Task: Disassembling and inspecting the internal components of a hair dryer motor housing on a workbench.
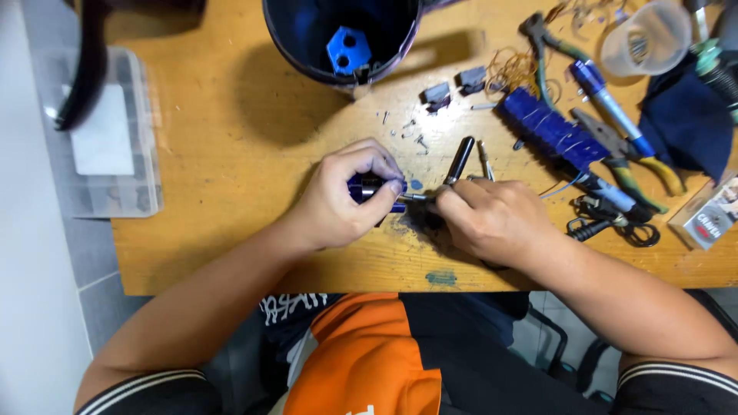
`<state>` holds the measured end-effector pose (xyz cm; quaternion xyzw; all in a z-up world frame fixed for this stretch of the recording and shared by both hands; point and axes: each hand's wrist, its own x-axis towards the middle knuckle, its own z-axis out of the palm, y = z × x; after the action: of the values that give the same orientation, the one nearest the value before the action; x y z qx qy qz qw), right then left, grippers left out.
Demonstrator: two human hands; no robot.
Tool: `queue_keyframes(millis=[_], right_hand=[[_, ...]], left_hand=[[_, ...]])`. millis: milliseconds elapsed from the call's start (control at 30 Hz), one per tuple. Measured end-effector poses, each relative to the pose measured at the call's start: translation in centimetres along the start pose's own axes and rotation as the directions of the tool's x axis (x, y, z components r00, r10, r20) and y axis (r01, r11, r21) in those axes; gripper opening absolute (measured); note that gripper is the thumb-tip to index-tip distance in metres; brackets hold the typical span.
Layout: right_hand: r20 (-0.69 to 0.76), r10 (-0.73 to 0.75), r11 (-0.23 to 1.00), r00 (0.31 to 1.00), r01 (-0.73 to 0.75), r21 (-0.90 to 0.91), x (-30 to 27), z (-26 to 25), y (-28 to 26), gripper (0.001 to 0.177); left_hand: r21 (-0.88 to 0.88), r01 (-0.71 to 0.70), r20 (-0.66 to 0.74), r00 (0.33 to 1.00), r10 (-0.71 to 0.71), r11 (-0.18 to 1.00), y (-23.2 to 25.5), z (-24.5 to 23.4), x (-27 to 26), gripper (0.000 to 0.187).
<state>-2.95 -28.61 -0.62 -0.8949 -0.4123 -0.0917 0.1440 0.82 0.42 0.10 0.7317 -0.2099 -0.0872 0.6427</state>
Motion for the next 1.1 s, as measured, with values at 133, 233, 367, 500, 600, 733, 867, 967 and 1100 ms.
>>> queue_keyframes(millis=[133, 233, 367, 500, 600, 733, 867, 967, 1100], right_hand=[[-0.036, 0.001, 1.000, 0.999, -0.002, -0.023, 1.6, -2.2, -0.8, 0.013], [-0.061, 0.056, 0.998, 0.997, -0.056, -0.002, 1.7, -4.4, -1.2, 0.010], [0.072, 0.370, 0.929, 0.926, -0.368, -0.033, 0.7, -8.3, -1.6, 0.016], [0.014, 0.575, 0.818, 0.818, -0.574, -0.043, -1.3, -8.6, -0.9, 0.024], [0.127, 0.638, 0.767, 0.759, -0.641, -0.024, -1.6, -8.5, -1.8, 0.043], [0.071, 0.590, 0.801, 0.805, -0.572, -0.177, -3.3, -5.5, -1.2, 0.033], [0.067, 0.578, 0.778, 0.813, -0.525, -0.346, -3.3, -3.7, -0.7, 0.027], [0.064, 0.572, 0.773, 0.818, -0.511, -0.377, -1.9, -4.5, -0.4, 0.030], [-0.024, 0.407, 0.903, 0.913, -0.398, 0.159, 2.7, -7.9, -0.2, 0.060]], left_hand=[[-0.029, -0.029, 0.044, 0.999, 0.030, 0.999, -0.4, -0.6, 0.5, 0.009], [-0.155, 0.023, 0.087, 0.996, -0.009, 0.988, 0.0, -1.2, 0.8, 0.010], [-0.277, 0.058, 0.030, 0.998, -0.052, 0.959, 1.8, -2.0, 0.2, 0.023], [-0.729, 0.227, 0.051, 0.959, -0.279, 0.645, 3.9, -1.5, -0.6, 0.051], [-0.787, 0.312, 0.166, 0.938, -0.304, 0.532, 5.1, -1.6, -0.3, 0.059], [-0.736, 0.346, 0.191, 0.931, -0.311, 0.582, 5.3, -0.5, 0.2, 0.059], [-0.738, 0.375, 0.216, 0.919, -0.331, 0.561, 4.3, 0.2, 1.1, 0.056], [-0.785, 0.386, 0.251, 0.913, -0.321, 0.485, 3.9, 0.3, 1.6, 0.063], [-0.733, 0.300, 0.261, 0.953, -0.155, 0.611, -0.9, 1.0, 0.8, 0.080]])
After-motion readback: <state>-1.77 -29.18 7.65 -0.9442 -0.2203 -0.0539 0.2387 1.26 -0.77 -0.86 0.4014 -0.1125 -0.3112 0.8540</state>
